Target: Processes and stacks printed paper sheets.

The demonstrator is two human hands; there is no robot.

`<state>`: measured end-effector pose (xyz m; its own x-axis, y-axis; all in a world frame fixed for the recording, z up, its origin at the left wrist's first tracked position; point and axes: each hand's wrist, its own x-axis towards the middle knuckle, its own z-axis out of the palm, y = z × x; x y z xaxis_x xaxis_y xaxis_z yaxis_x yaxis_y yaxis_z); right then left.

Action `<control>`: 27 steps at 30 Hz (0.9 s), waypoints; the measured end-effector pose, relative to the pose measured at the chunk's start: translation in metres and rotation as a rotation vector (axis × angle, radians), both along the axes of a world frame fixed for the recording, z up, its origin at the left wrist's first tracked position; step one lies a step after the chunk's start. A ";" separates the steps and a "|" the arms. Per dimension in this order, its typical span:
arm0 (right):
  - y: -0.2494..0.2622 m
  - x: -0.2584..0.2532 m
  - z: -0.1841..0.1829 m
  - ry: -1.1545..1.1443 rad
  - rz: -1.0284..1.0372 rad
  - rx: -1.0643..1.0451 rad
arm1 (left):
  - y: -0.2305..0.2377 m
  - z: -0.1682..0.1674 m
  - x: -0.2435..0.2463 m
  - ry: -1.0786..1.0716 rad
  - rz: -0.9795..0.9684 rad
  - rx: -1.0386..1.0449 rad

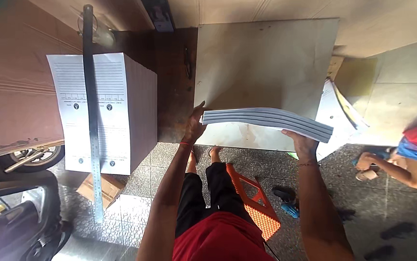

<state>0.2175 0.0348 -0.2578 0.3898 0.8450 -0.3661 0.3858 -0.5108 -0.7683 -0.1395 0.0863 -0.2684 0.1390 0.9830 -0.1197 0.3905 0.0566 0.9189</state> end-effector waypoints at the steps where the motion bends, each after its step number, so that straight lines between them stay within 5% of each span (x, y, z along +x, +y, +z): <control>1: 0.001 0.002 0.000 -0.006 0.005 0.005 | 0.003 -0.006 0.002 0.007 0.012 0.029; 5: 0.012 0.015 0.006 0.062 0.073 0.128 | 0.012 -0.017 0.004 0.038 0.043 0.064; 11: 0.052 0.030 0.036 0.136 0.262 -0.046 | -0.024 0.003 -0.005 -0.187 0.091 -0.322; 20: 0.110 0.016 -0.011 0.159 0.494 -0.321 | -0.095 -0.081 0.012 -0.368 0.322 -0.632; 27: 0.110 0.005 -0.037 -0.050 0.458 -0.432 | -0.098 -0.092 0.010 -0.293 0.312 -0.692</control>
